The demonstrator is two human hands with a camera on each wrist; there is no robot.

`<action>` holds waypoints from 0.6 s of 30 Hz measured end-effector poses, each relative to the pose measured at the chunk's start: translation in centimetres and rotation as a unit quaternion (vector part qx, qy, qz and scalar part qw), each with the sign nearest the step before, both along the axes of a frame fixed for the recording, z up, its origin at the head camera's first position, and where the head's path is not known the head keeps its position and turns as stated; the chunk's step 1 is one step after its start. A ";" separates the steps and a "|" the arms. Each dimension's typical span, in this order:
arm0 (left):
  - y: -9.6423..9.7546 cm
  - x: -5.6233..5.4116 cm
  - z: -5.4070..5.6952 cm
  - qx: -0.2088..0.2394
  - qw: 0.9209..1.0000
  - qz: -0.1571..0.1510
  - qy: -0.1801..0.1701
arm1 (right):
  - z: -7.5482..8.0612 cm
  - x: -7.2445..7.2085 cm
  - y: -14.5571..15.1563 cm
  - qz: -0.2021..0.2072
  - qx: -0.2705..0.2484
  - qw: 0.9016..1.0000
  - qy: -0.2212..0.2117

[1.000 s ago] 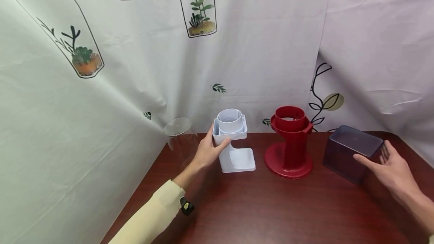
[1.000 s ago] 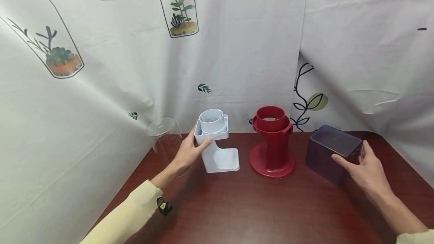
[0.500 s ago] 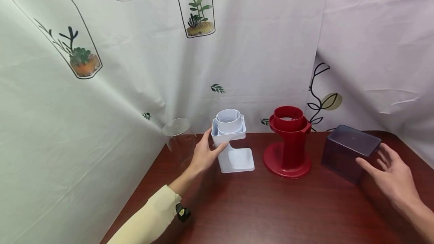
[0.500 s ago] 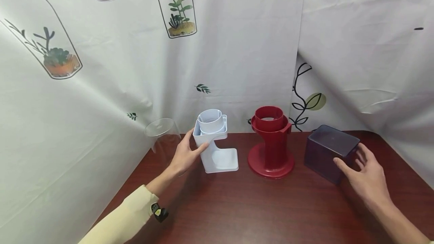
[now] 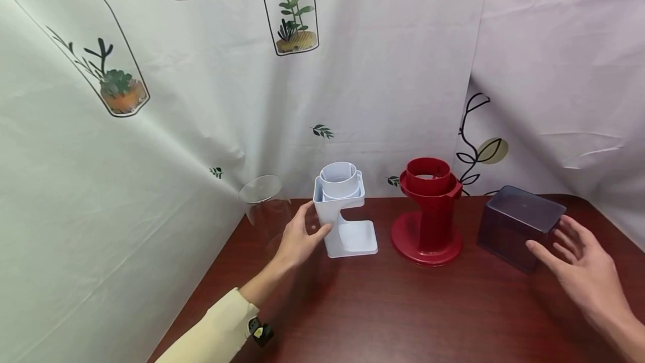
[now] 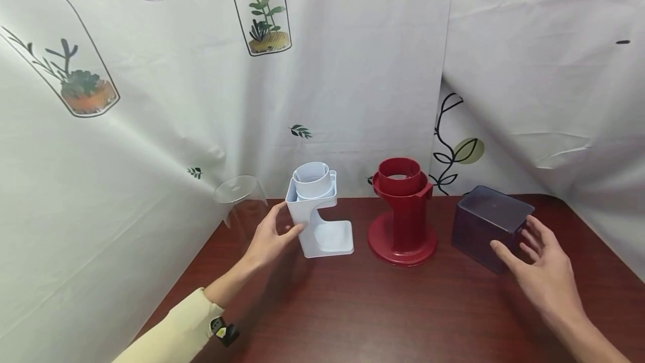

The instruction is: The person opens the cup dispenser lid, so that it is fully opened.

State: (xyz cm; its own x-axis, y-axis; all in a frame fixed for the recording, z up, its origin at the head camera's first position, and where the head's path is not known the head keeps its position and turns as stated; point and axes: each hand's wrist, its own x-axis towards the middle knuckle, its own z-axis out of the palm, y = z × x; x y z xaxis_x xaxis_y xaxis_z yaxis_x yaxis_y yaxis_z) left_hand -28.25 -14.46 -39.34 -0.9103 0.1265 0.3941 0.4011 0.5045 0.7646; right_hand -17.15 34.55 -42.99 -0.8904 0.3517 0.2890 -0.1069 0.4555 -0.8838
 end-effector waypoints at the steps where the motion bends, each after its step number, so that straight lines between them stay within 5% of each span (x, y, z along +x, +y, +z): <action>1: 0.0 0.2 0.0 -0.001 1.000 -0.001 0.001 | -0.1 0.1 -0.1 0.000 0.003 1.000 0.001; 18: -0.2 1.8 -0.3 -0.016 1.000 -0.019 -0.009 | -0.4 1.1 -0.8 0.004 0.007 0.999 -0.032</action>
State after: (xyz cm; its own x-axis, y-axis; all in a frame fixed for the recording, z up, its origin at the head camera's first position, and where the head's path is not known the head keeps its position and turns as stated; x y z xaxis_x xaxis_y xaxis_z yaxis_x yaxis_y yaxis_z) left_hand -26.48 -14.64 -39.64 -0.9111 0.1740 0.3736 0.4078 0.5127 0.7556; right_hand -16.06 33.74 -43.38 -0.9100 0.3404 0.2366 -0.0550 0.4666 -0.8828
